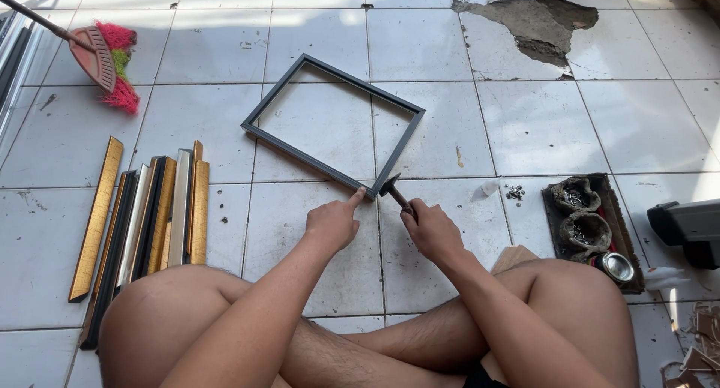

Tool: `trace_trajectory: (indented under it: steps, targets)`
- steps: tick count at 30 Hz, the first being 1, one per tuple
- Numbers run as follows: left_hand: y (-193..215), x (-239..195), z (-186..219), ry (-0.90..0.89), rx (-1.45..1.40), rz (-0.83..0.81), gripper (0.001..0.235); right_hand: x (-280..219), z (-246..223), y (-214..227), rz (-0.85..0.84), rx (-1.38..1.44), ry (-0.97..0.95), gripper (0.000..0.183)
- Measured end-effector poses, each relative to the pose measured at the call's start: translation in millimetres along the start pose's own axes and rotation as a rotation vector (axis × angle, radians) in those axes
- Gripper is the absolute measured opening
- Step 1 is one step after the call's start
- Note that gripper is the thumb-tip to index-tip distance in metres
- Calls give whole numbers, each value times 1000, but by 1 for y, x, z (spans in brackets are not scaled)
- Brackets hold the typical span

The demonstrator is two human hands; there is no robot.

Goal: Assembling a picture frame by hammering small nails into the corner joints to secure them.

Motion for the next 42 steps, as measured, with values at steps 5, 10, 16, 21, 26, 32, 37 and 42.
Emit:
trace_trajectory:
  steps: [5, 10, 16, 21, 26, 32, 37, 42]
  targets:
    - [7, -3, 9, -67, 54, -5, 56, -12, 5, 24, -109, -66, 33, 38]
    - [5, -4, 19, -125, 107, -37, 60, -11, -5, 24, -110, -65, 140, 29]
    - [7, -1, 21, -158, 115, -13, 54, -16, -6, 55, -205, -76, 162, 27]
    - [13, 1, 24, -206, 86, 112, 43, -27, 58, 146, -36, 56, -209, 24]
    - [24, -1, 29, -208, 142, 205, 45, -14, 193, 120, 202, 159, -450, 22]
    - [24, -5, 27, -100, 177, 128, 57, 11, 241, 66, 142, 322, -578, 25]
    - [17, -3, 20, -47, 195, 72, 60, 26, 232, 60, 114, 146, -574, 21]
    - [12, -1, 16, -31, 232, 50, 62, 42, 241, 47, 70, -41, -581, 26]
Point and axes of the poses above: each hand's wrist, its own x-axis towards the middle knuckle, its own y-axis out of the back of the hand, z = x × y, the point moved 8 cm from there along x, towards the middle knuckle, and after that the axes turned 12 degrees about -x, right-handed, at the moved point
